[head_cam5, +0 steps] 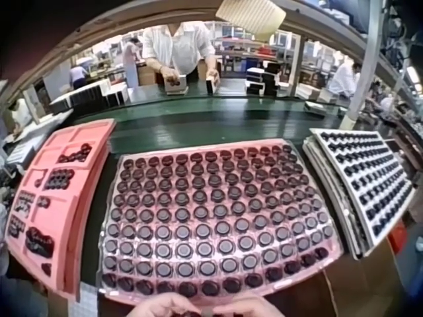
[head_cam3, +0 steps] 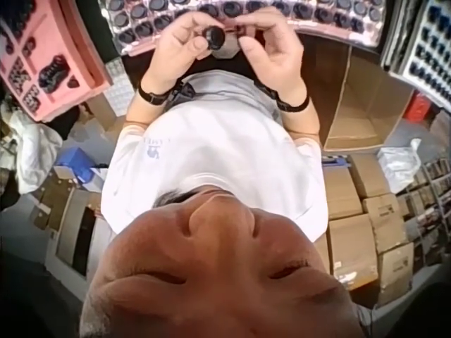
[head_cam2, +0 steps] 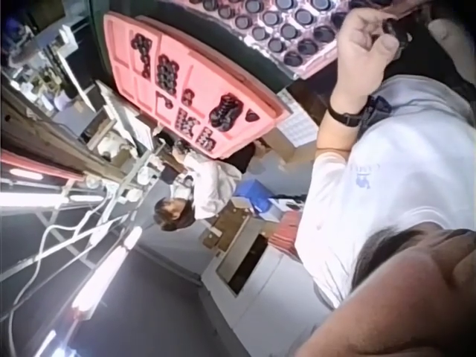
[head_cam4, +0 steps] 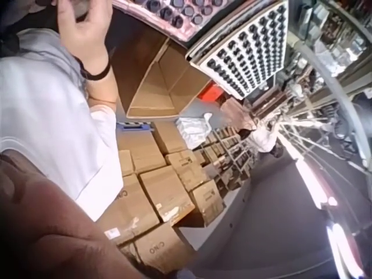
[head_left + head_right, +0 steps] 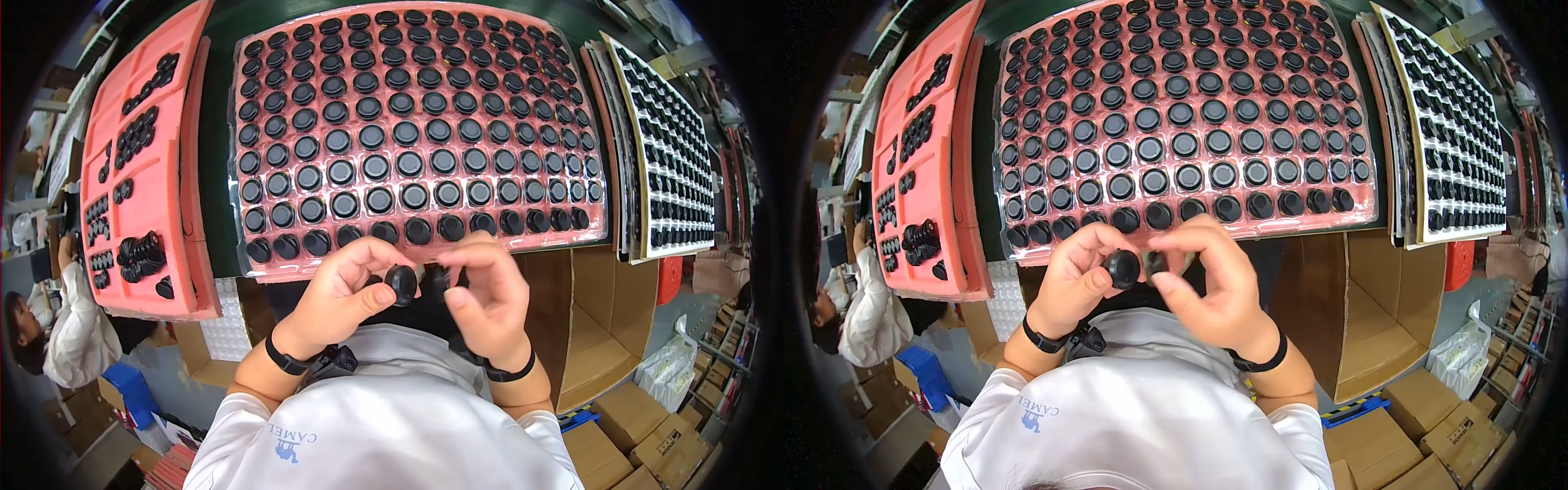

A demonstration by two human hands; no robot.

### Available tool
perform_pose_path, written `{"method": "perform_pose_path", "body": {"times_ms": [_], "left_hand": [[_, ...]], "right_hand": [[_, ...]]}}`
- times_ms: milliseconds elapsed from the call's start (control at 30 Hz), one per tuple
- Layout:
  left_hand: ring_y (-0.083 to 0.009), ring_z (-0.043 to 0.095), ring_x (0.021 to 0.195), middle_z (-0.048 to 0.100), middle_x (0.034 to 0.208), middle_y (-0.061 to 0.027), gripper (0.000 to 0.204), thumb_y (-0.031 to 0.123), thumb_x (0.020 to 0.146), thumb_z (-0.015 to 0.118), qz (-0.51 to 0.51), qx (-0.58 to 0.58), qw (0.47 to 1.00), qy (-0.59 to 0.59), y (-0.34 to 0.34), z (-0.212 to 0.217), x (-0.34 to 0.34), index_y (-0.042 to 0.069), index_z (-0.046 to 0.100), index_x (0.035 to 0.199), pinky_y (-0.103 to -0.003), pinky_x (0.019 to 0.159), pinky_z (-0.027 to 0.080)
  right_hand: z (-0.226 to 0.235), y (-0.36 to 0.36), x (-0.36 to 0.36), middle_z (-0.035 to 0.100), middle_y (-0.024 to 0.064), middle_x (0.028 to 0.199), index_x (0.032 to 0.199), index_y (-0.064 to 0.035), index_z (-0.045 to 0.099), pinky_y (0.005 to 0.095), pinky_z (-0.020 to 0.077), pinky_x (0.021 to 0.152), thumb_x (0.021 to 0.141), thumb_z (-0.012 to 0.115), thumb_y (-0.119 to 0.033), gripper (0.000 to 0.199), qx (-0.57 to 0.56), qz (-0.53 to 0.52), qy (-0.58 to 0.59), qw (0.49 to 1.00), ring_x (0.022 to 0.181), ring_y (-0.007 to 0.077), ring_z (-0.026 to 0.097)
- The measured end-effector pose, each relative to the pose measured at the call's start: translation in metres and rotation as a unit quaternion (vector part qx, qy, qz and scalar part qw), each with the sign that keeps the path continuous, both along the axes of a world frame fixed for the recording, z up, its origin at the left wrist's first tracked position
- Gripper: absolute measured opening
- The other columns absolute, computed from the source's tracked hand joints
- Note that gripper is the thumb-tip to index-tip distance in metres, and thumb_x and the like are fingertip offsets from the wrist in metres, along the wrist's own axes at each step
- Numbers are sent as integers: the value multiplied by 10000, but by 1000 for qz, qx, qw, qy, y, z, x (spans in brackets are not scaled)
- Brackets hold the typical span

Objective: The person picks up a black component and a rubber seal, fits the seal onto the component, and places the assembled unit back into a tray.

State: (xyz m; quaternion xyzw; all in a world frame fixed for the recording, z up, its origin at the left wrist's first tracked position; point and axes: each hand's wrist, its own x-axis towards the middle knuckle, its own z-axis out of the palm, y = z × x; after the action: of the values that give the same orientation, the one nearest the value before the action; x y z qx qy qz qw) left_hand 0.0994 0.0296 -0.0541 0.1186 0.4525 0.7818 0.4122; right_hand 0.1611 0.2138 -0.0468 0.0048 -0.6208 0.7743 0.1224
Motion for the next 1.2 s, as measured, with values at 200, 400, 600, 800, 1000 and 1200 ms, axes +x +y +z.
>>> {"method": "perform_pose_path", "body": {"times_ms": [200, 400, 600, 800, 1000, 1200], "left_hand": [[-80, 475, 808, 561, 1026, -33, 390, 240, 834, 708, 49, -22, 991, 120, 6, -3, 10, 21, 505, 1085, -234, 719, 404], [-95, 472, 812, 555, 1013, -40, 379, 200, 825, 718, 60, -22, 993, 95, 6, 0, 12, 21, 505, 1084, -248, 738, 401], [-90, 469, 777, 555, 1016, -50, 384, 178, 817, 725, 61, -6, 990, 127, 7, -4, 13, 19, 500, 1085, -233, 704, 398], [-82, 460, 688, 554, 1028, -68, 404, 160, 805, 735, 79, -26, 964, 252, 6, -2, 14, 16, 488, 1089, -227, 637, 399], [-83, 454, 649, 556, 1037, -90, 424, 172, 799, 740, 85, -39, 944, 317, 5, -7, 16, 13, 480, 1094, -231, 611, 403], [-90, 460, 639, 563, 1048, -109, 437, 182, 791, 748, 94, -41, 928, 357, 6, -5, 16, 9, 480, 1090, -229, 591, 412]], "right_hand": [[-5, -2, -8, 563, 72, 887, 1043, 20, 556, 247, 404, 644, 873, 599, -181, 266, 240, 55, 97, 964, 693, 119, 474], [1, -10, -3, 561, 61, 854, 1025, 16, 573, 223, 384, 602, 895, 554, -158, 218, -100, 43, -50, 993, 663, 95, 460], [-8, -11, 0, 537, 31, 837, 1028, 7, 561, 213, 368, 595, 929, 500, -167, 210, 44, 68, 19, 997, 652, 74, 441], [-2, -16, 0, 517, 17, 821, 1046, 8, 545, 206, 359, 596, 929, 495, -161, 212, 52, 66, -7, 996, 636, 58, 417], [-9, -15, 2, 514, 18, 840, 1035, 14, 545, 212, 341, 599, 924, 503, -164, 214, -60, 77, -23, 995, 644, 66, 411], [-3, -17, 2, 527, 39, 865, 1008, 9, 544, 220, 340, 610, 927, 503, -171, 202, 117, 65, 29, 991, 674, 82, 428]]}}
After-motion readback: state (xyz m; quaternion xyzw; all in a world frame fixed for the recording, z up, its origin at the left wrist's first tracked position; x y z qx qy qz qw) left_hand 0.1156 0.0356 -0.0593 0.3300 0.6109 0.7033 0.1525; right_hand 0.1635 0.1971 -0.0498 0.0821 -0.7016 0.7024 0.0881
